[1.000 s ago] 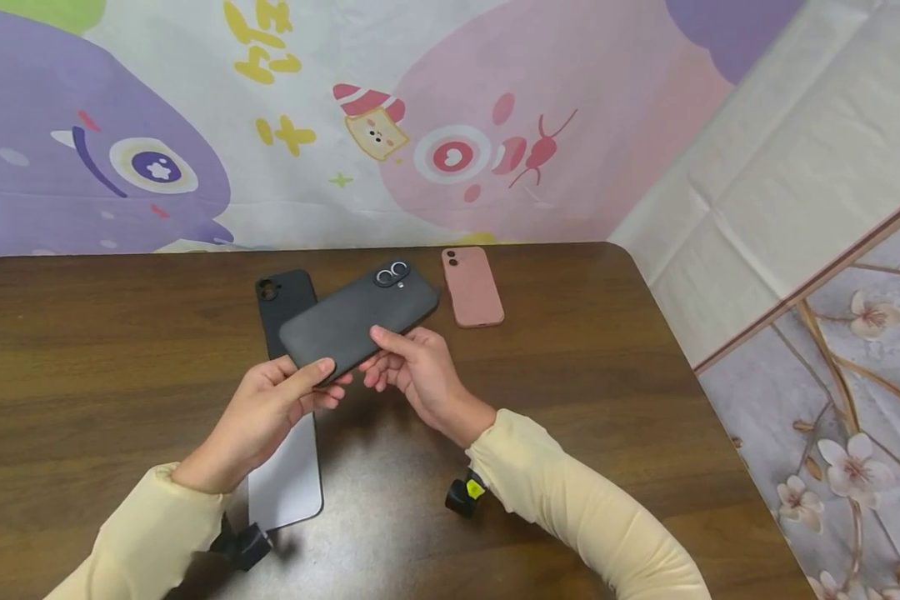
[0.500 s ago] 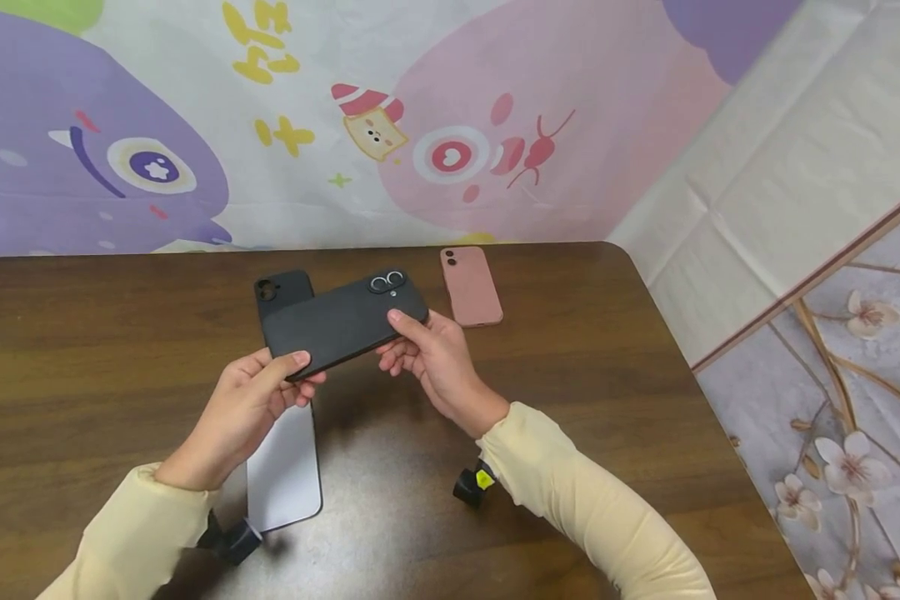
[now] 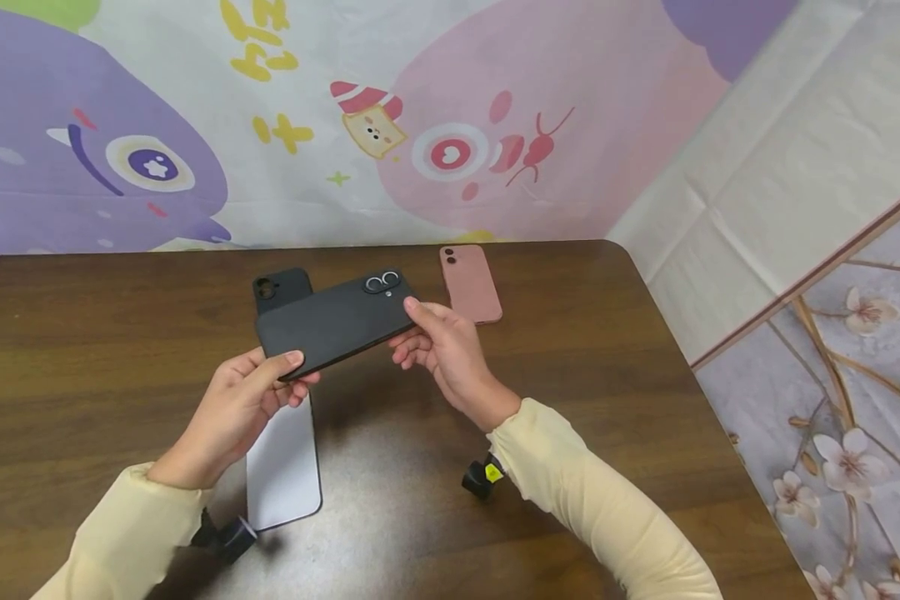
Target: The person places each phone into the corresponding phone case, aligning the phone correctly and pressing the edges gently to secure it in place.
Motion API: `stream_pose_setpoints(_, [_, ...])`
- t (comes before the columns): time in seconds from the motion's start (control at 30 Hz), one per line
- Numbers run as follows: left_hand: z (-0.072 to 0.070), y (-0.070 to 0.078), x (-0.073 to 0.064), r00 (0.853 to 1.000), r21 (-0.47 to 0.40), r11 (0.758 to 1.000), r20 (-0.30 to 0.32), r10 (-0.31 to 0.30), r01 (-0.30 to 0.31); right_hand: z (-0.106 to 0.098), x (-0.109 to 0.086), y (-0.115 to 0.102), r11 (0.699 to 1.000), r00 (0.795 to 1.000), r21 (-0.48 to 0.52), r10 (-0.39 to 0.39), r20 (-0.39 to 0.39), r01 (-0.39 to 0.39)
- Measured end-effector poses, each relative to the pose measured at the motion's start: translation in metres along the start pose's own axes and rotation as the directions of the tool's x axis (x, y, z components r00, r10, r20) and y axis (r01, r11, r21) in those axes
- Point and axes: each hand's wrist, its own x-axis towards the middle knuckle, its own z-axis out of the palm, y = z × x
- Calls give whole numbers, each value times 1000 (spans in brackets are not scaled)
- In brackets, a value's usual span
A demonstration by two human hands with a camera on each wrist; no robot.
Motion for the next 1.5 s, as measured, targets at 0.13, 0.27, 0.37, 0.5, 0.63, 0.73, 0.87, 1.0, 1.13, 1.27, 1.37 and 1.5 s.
stream_pose_setpoints(0.13, [-1,-1,0,1000,7,1000,17,8,-8,0,0,1,999,1000,-29,-16,-24,15])
stream_pose_setpoints(0.27, [-2,-1,-2,999,30,999,29,14,-15,-1,-2,2,998,999,-57,-15,-45,12])
stream_pose_setpoints(0.37, [-3,-1,-2,999,46,999,54,1,-3,-3,-3,2,997,999,-76,-6,-53,2])
stream_pose_setpoints(0.5, [-9,3,-1,983,78,995,164,-80,67,-5,-5,5,995,999,-101,10,-44,-15])
stream_pose_setpoints(0.63, [-16,9,1,962,105,986,225,-153,132,-8,-7,8,989,999,-146,34,-30,-38])
stream_pose_setpoints(0.73, [-18,9,2,968,100,986,201,-148,130,-8,-8,10,985,998,-163,54,-21,-57])
stream_pose_setpoints(0.87, [-19,5,0,970,75,991,208,-122,109,-8,-10,9,989,998,-131,70,2,-69])
stream_pose_setpoints(1.0, [-19,2,-2,961,54,993,250,-117,107,-11,-9,8,995,997,-74,66,35,-64])
stream_pose_setpoints(1.13, [-20,-1,-2,928,38,987,335,-162,158,-12,-5,10,998,997,-15,62,35,-61])
stream_pose_setpoints(1.27, [-19,-4,-2,872,55,974,437,-222,220,-12,-2,13,998,998,11,61,17,-61])
stream_pose_setpoints(1.37, [-17,-4,-3,857,86,973,462,-230,216,-11,-1,14,997,997,-2,73,-6,-73])
stream_pose_setpoints(1.5, [-14,-2,-3,883,125,973,409,-229,194,-9,0,15,994,994,-26,109,-26,-110])
